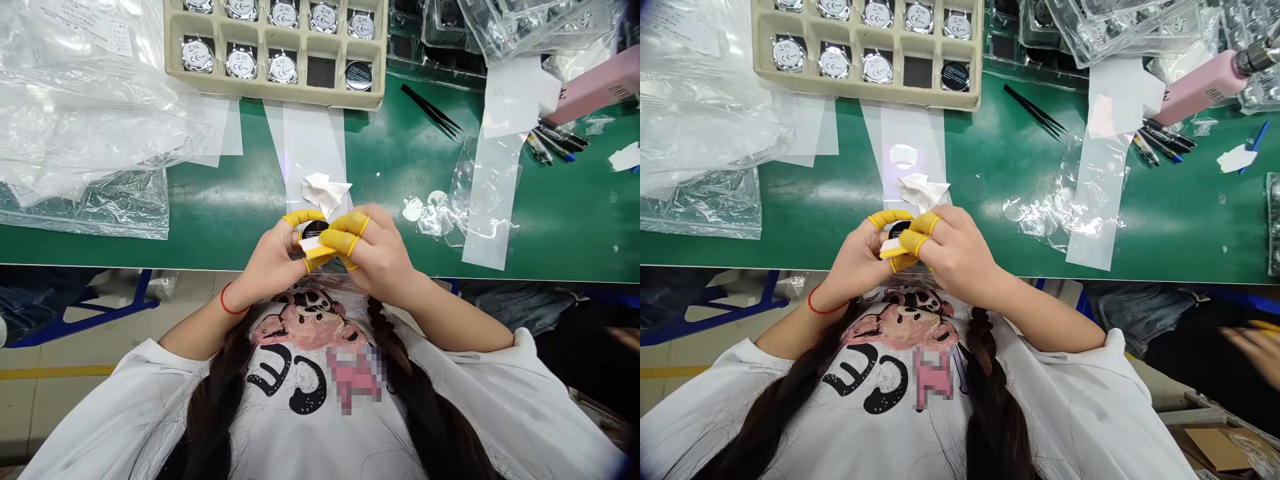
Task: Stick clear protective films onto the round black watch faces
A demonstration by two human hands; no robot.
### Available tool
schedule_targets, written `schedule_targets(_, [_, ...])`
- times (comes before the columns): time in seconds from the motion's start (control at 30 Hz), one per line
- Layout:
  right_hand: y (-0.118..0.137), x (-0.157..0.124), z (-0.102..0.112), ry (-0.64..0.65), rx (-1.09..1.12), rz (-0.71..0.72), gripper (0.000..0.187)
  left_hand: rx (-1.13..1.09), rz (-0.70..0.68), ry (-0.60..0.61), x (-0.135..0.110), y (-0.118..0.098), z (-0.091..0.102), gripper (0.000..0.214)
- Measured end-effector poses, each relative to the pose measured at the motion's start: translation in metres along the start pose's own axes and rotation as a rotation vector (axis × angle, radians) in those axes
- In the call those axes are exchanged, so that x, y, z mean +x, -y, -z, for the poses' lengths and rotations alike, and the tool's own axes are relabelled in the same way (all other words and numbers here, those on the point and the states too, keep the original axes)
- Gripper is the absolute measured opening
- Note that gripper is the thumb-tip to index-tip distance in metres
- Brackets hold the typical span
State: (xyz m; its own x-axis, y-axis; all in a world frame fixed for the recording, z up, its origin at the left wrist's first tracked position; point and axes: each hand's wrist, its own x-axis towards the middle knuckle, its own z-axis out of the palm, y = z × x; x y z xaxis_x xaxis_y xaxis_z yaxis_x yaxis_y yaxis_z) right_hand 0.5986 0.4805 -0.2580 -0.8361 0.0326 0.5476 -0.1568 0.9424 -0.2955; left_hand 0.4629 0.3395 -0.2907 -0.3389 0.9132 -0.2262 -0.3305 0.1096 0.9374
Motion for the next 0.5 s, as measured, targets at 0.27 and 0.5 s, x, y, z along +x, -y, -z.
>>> schedule_targets(0.27, [0.019,-0.022,-0.003,-0.078,-0.064,-0.050,0.019,-0.002,0.057,-0.019,-0.001,-0.002,-0.001,0.072])
schedule_targets(0.5, [0.020,-0.018,0.009,-0.100,0.119,-0.324,0.012,0.108,-0.096,0.032,-0.003,0.006,0.002,0.057])
